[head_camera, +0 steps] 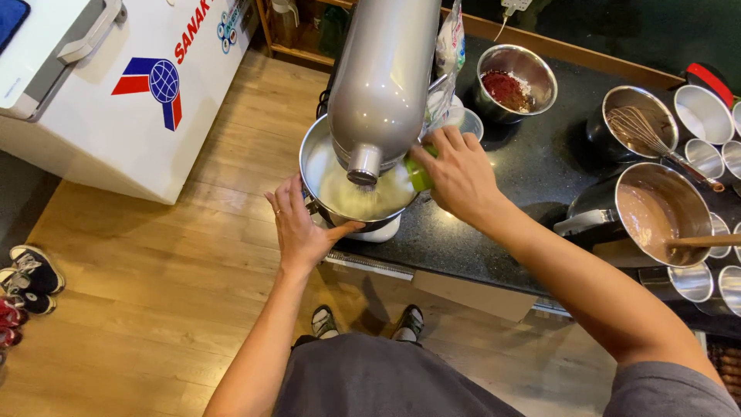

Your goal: The person opens a bag of flour and pours it into a stand mixer bowl, then adds liquid from a green measuring cup while the mixer runs. They then stir a pot of chocolate batter with a wooden spoon and pour the batter into multiple round cake pans arranged on the counter.

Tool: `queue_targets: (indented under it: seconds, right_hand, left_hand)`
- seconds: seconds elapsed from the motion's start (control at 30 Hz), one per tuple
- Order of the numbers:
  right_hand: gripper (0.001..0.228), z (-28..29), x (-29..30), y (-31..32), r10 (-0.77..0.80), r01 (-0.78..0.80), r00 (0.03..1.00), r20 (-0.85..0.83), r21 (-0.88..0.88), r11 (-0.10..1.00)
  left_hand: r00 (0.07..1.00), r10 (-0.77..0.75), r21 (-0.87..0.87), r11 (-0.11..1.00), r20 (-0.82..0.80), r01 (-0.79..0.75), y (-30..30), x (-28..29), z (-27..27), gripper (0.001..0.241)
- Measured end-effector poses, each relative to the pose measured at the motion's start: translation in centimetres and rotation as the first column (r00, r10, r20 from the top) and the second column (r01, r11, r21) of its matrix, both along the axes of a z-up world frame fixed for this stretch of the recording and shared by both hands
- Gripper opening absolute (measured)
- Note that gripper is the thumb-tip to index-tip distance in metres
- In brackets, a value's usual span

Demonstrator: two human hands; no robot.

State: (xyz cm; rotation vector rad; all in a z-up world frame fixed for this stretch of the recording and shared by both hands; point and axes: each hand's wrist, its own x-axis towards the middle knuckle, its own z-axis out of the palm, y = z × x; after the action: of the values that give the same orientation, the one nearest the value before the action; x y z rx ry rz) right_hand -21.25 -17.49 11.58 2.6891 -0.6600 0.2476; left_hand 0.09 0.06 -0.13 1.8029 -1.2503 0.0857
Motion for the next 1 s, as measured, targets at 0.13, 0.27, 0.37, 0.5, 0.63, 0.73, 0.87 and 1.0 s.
queue_targets:
  seconds: [0.13, 0.27, 0.37, 0.5, 0.63, 0.73, 0.87, 1.0]
  right_hand:
    - [0.056, 0.4, 0.1, 0.9, 0.002, 0.002, 0.998, -0.068, 0.055, 0.999]
    - [0.064, 1.6, 0.3, 1.0, -0.053, 0.058, 0.994, -0.100, 0.056, 0.997]
    - [0.060, 1.0, -0.1, 1.0, -0.033, 0.034, 0.998, -0.061, 0.017, 0.999]
    - [0.061, 1.8, 0.0, 2.1, 0.067, -0.065, 0.998, -0.014, 0.066, 0.996]
    - [0.048, 1.3, -0.2, 1.8, 0.018, -0.018, 1.000, 0.004, 0.034, 0.999]
    - [0.046, 1.1, -0.1, 1.8, 0.062, -0.063, 0.998, 0.031, 0.038, 0.997]
    - [0.043, 0.9, -0.4, 1.5, 0.011, -0.011, 1.000, 0.017, -0.001, 1.000]
    - [0.048, 1.2, -0.3, 1.9, 0.044, -0.045, 0.999, 0.012, 0.078, 0.996]
  left_hand:
    - [0.999, -0.024, 0.009, 1.000, -0.023, 0.024, 0.0, 0.0, -0.2, 0.127]
    - [0.999, -0.024, 0.013, 1.000, -0.028, 0.025, 0.0, 0.0, 0.0, 0.127]
    - [0.999, -0.024, 0.018, 1.000, -0.033, 0.024, 0.0, 0.1, -0.4, 0.129]
    - [1.000, -0.026, 0.009, 1.000, -0.016, 0.026, 0.0, -0.1, -0.3, 0.131]
    - [1.000, -0.022, 0.002, 1.000, -0.016, 0.022, 0.0, -0.1, 0.4, 0.129]
    - [1.000, -0.026, -0.006, 1.000, -0.017, 0.026, 0.1, 0.1, 0.4, 0.127]
    - [0.999, -0.040, -0.039, 0.998, 0.000, 0.040, 0.1, -0.1, -0.2, 0.127]
    - [0.999, -0.035, -0.032, 0.999, 0.008, 0.035, 0.1, 0.1, -0.1, 0.128]
